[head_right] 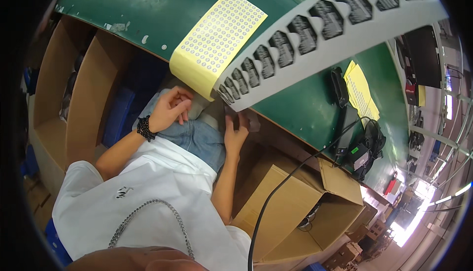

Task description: Peeling small circular labels from a sheet and applying them to the bottom of computer mice before placing them in a box.

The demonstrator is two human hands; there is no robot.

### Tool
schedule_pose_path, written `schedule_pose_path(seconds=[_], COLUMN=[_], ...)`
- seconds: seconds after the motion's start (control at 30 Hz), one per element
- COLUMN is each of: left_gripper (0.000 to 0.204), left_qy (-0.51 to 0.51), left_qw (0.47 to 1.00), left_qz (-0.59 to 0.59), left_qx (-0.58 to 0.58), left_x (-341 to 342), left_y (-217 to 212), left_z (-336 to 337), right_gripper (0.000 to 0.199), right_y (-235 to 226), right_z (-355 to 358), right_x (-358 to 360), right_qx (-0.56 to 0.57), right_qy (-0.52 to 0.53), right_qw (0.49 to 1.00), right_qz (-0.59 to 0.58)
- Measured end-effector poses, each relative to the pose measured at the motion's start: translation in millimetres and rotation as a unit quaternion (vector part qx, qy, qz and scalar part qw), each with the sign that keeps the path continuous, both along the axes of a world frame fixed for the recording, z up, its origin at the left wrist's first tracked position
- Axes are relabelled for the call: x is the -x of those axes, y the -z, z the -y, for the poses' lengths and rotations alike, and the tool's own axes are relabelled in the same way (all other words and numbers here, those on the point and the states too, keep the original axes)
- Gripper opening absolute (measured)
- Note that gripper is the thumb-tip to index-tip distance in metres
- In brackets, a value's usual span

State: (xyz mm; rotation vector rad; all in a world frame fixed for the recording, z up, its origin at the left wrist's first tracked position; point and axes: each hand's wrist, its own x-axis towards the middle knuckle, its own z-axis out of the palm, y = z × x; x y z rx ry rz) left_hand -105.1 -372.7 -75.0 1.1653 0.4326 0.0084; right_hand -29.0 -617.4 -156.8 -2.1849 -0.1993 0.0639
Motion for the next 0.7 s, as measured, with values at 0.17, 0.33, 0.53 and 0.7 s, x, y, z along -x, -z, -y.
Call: schedule_pose_path(seconds=[0.17, 0.33, 0.53, 0.7], left_gripper=[0.038, 0.041, 0.049, 0.045], left_qy=[-0.068, -0.091, -0.084, -0.103], left_qw=[0.99, 0.989, 0.993, 0.991], left_qz=[0.047, 0.059, 0.021, 0.007], left_qx=[0.115, 0.099, 0.084, 0.084], left_x=[-10, -22, -24, -26], left_y=[-13, -16, -9, -8], left_z=[-6, -3, 6, 8], right_gripper=[0.028, 0.025, 0.023, 0.018], right_y=[-7, -8, -11, -30], right_z=[-8, -8, 2, -8], right_x=[-3, -1, 5, 19], right_qx=[-0.035, -0.091, -0.092, -0.132], right_qy=[-0.006, 0.02, 0.074, 0.211], right_qw=[0.999, 0.994, 0.993, 0.958], right_qz=[-0.023, -0.05, -0.014, 0.14])
